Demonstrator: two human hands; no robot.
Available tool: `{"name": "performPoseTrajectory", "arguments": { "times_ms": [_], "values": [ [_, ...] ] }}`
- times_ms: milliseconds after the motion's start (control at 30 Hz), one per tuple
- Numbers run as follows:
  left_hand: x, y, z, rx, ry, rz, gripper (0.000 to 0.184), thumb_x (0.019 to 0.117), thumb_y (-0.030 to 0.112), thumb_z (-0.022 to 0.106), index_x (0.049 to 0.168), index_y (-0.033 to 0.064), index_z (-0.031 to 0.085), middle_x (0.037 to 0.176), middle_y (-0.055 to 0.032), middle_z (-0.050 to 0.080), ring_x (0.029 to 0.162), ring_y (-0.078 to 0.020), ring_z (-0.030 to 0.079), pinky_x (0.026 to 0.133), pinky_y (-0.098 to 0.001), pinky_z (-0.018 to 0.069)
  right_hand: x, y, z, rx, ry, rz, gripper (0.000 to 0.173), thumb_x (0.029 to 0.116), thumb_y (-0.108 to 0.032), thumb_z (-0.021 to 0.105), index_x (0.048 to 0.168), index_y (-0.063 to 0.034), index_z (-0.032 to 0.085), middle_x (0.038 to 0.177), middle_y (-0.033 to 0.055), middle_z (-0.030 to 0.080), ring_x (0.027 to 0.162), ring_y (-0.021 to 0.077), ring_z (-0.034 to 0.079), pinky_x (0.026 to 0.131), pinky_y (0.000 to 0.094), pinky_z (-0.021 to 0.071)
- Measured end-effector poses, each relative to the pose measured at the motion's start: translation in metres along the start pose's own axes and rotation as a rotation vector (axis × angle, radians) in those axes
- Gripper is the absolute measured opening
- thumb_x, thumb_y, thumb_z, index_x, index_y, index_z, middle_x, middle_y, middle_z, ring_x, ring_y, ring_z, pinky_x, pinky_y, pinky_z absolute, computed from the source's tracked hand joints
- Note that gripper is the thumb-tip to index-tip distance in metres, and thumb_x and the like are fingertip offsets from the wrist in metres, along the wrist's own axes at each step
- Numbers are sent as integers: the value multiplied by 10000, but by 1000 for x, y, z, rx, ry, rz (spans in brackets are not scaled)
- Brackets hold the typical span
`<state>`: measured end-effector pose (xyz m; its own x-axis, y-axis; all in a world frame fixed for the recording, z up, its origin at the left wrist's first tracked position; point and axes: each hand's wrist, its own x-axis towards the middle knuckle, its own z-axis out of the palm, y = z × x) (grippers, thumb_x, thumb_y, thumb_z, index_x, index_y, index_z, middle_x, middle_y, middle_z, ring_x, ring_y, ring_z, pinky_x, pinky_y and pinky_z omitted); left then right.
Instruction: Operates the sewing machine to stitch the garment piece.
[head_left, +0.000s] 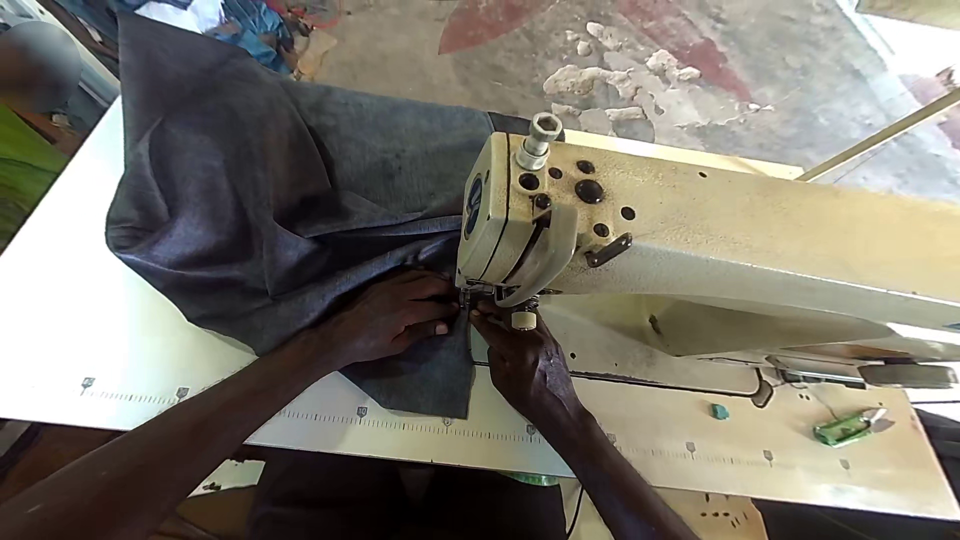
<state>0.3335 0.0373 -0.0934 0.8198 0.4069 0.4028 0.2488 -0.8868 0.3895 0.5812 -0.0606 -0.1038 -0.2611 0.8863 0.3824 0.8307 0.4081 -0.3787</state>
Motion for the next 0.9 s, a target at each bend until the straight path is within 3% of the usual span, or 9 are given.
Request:
{"name": "performPoseTrajectory", "arguments": {
  "times_ms": [333,633,900],
  "values": [
    [3,-8,3,3,19,27,330,1050,329,552,1172,102,757,1296,-81,668,1361,-226,524,1183,-382,398,2,-2,1,22,23,48,349,947,-57,564,1218,-158,760,1302,48,678,1244,216,606,1025,378,520],
    [-8,18,10,33,6,-92,304,1040,351,573,1199,170,759,1381,-81,615,1422,-246,461,1226,-436,341,-1,-4,3,-15,27,59,343,957,-54,555,1210,-167,757,1349,26,667,1307,210,584,1064,392,506],
    [-6,15,12,24,8,-109,312,1038,362,576,1204,172,760,1392,-59,622,1432,-230,461,1244,-432,324,0,-3,4,-30,45,63,327,965,-51,554,1193,-162,761,1348,32,666,1295,217,594,1064,391,508]
  ]
}}
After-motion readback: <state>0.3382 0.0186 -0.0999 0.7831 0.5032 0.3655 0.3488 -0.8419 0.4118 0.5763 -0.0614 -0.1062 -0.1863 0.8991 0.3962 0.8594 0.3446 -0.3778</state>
